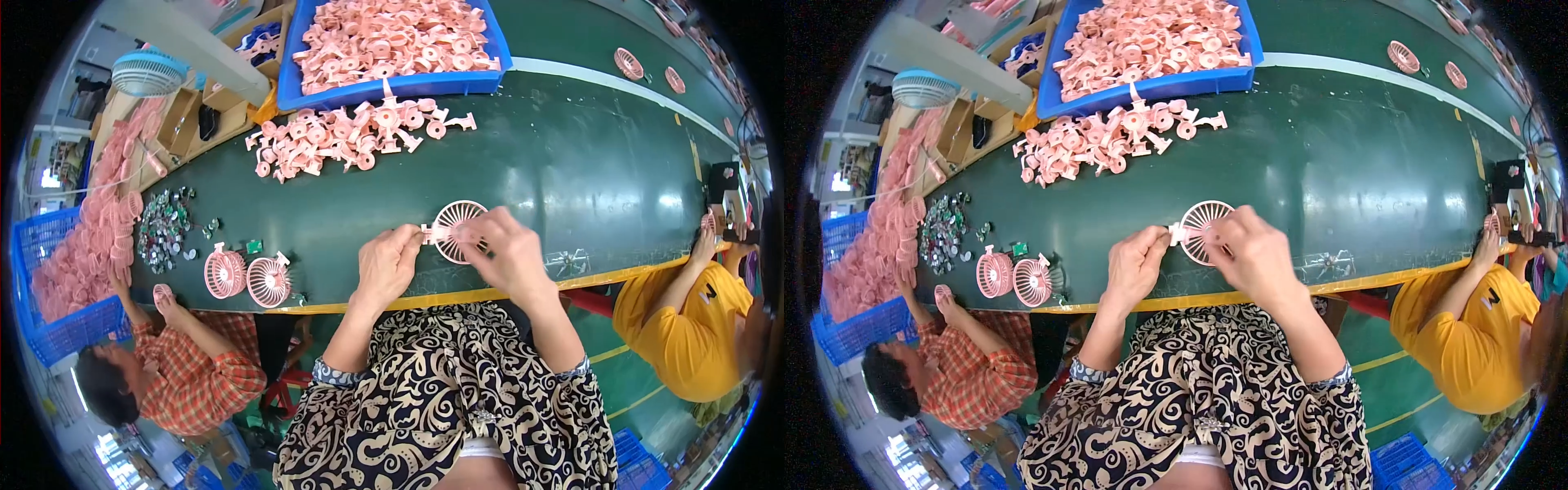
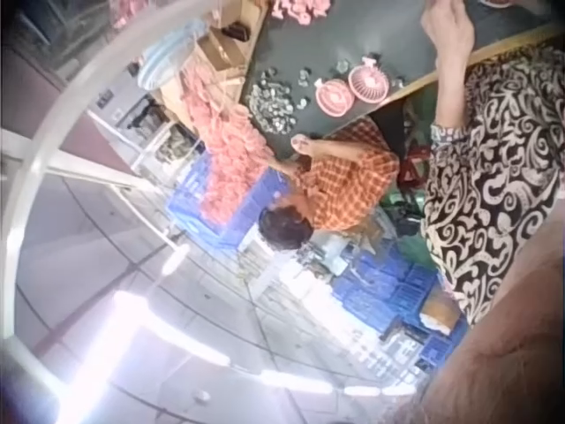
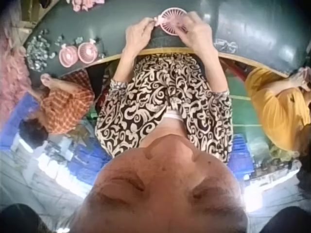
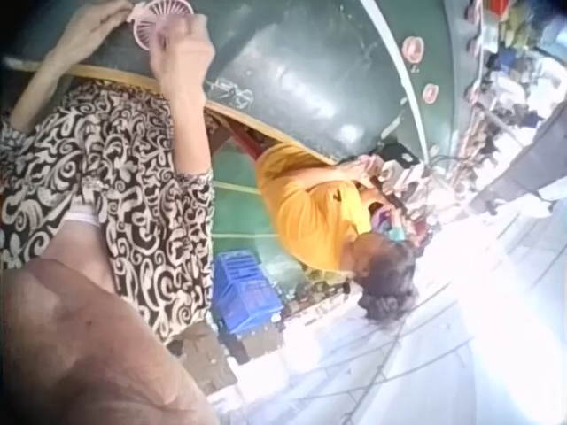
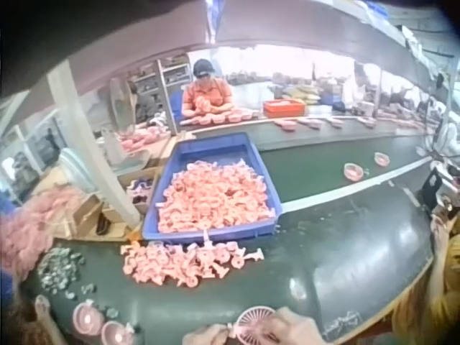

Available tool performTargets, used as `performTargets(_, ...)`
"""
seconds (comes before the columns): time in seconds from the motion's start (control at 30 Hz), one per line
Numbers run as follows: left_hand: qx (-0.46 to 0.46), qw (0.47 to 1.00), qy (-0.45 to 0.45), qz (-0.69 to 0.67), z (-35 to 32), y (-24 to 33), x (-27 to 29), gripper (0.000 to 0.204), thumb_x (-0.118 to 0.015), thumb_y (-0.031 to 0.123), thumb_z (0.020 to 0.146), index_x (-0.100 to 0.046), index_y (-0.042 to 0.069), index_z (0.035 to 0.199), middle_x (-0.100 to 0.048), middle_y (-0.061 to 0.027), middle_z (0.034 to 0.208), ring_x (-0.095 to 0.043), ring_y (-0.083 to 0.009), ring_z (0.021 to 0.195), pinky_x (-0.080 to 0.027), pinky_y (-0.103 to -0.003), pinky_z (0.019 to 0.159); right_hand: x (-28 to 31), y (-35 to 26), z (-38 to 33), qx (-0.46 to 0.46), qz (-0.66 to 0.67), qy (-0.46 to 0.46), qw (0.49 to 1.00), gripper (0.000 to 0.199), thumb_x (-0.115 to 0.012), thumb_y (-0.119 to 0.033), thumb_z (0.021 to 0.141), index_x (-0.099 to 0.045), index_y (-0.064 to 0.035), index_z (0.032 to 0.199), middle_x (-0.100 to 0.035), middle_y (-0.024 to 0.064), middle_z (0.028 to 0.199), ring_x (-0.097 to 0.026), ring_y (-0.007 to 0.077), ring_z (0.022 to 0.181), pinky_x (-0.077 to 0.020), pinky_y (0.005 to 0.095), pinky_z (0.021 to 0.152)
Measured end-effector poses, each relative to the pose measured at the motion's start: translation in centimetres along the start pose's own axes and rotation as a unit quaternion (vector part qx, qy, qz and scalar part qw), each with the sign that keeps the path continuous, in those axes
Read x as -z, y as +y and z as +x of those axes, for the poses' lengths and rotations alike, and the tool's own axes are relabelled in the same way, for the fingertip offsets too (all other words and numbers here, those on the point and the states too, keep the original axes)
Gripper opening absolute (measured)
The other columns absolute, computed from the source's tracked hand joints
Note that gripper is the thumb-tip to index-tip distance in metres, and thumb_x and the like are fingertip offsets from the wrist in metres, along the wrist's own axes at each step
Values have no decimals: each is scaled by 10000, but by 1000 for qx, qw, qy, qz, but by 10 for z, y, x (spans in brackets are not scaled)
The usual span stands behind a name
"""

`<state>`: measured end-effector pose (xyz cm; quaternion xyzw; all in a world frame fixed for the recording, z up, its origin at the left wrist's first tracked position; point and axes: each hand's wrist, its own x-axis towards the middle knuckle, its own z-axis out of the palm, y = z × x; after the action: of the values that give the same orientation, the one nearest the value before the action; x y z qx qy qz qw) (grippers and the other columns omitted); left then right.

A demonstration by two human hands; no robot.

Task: The person assembles portable fans along a conveyor line by fitting small plastic hinge pieces onto fan grilles by hand and placing the assembled components on the workbench.

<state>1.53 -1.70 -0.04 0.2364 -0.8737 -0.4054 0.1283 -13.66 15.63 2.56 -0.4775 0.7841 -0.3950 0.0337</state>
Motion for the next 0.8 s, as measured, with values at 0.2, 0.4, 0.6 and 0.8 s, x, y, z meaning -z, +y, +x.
performTargets(0.2, -6, 1000, 5, -1, -1, -1, -3, 107, -664, 136, 1007, -690, 32, 1019, -653, -134, 765, -645, -248, 654, -490, -376, 628, -17, -2, -2, 11, -104, -15, 994, 143, -777, -131, 893, -723, -55, 1002, -646, 89, 949, -708, 279, 838, -580, 402, 659)
performTargets(0.4, 14, 1000, 3, 10, -2, 2, 0, 165, -644, 193, 1037, -705, 43, 1005, -651, -109, 725, -640, -238, 630, -488, -384, 614, -25, -4, 2, 16, -161, -63, 985, 112, -730, -147, 937, -711, -46, 983, -611, 91, 940, -701, 276, 858, -576, 399, 671)
performTargets(0.6, 37, 999, 34, 16, 9, 19, -13, 305, -666, 301, 1030, -680, 21, 1151, -647, -81, 666, -643, -246, 580, -490, -408, 583, -23, -2, 4, -15, -202, -101, 974, 104, -750, -163, 893, -713, -74, 932, -606, 94, 926, -709, 278, 864, -582, 405, 676)
performTargets(0.8, 53, 997, 35, 38, 13, 22, -23, 590, -648, 270, 995, -425, -66, 1425, -724, -113, 737, -720, -341, 647, -561, -480, 630, -21, -8, 6, 5, -139, -49, 989, 61, -707, -72, 803, -681, -45, 850, -632, 121, 936, -714, 302, 877, -608, 417, 720)
